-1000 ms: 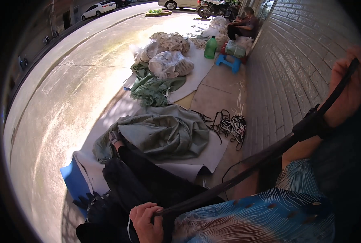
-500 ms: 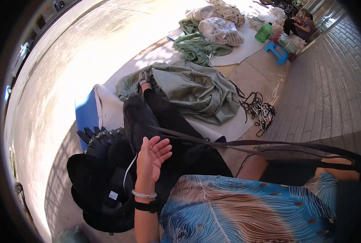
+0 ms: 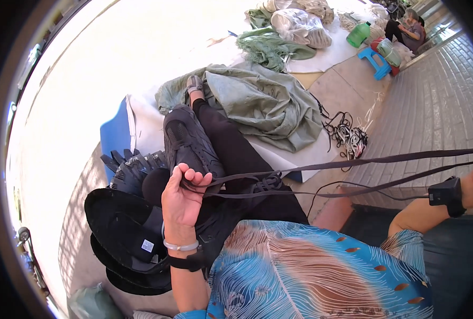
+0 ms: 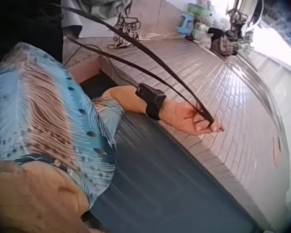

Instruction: Manually threading a strap or lace through a shoe component.

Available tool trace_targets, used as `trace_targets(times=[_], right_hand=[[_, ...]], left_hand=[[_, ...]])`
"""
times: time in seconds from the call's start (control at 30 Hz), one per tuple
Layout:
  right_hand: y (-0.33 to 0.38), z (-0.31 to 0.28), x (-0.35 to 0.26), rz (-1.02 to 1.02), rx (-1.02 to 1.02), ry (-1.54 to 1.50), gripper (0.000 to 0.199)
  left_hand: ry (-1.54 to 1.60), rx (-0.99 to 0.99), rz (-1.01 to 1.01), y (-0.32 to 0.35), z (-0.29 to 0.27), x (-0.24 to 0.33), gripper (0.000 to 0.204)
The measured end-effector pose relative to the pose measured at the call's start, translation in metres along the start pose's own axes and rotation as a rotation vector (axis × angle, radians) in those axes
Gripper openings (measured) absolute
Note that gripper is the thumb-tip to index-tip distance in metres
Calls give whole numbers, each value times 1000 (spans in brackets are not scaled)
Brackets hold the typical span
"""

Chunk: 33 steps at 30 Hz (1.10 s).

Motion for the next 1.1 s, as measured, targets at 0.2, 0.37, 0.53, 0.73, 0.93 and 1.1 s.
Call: trace_targets(times=[0.2,0.37,0.53,0.73,0.93,1.1], right_hand=[[114,95,108,808,6,4,19],[217,204,185,1280,-689,37,14],[117,135,164,810,-115,-341,24],[58,-87,70,523,129,-594,20],[139,9,81,833,-178,39,25],[204,144,191,1102,-645,513,18]], left_hand=[[-266,-238,-161,2,8,-14,27],[-367,-77,69,17,-18,46,27],[60,-155,255,20,-25,112,23],[345,155,312,13,-62,118,22],[208,-403,116,26,21,96,31],[-71,-389,265,83,21,121,41]])
Point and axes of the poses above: each hand's wrist, its own y-axis away from the middle knuckle, its own z-axis out of the palm, x = y × z, the point moved 9 cm from there along -y, towards the middle knuckle, and after that the axes turned 3 degrees about z, right-handed, at the moved point
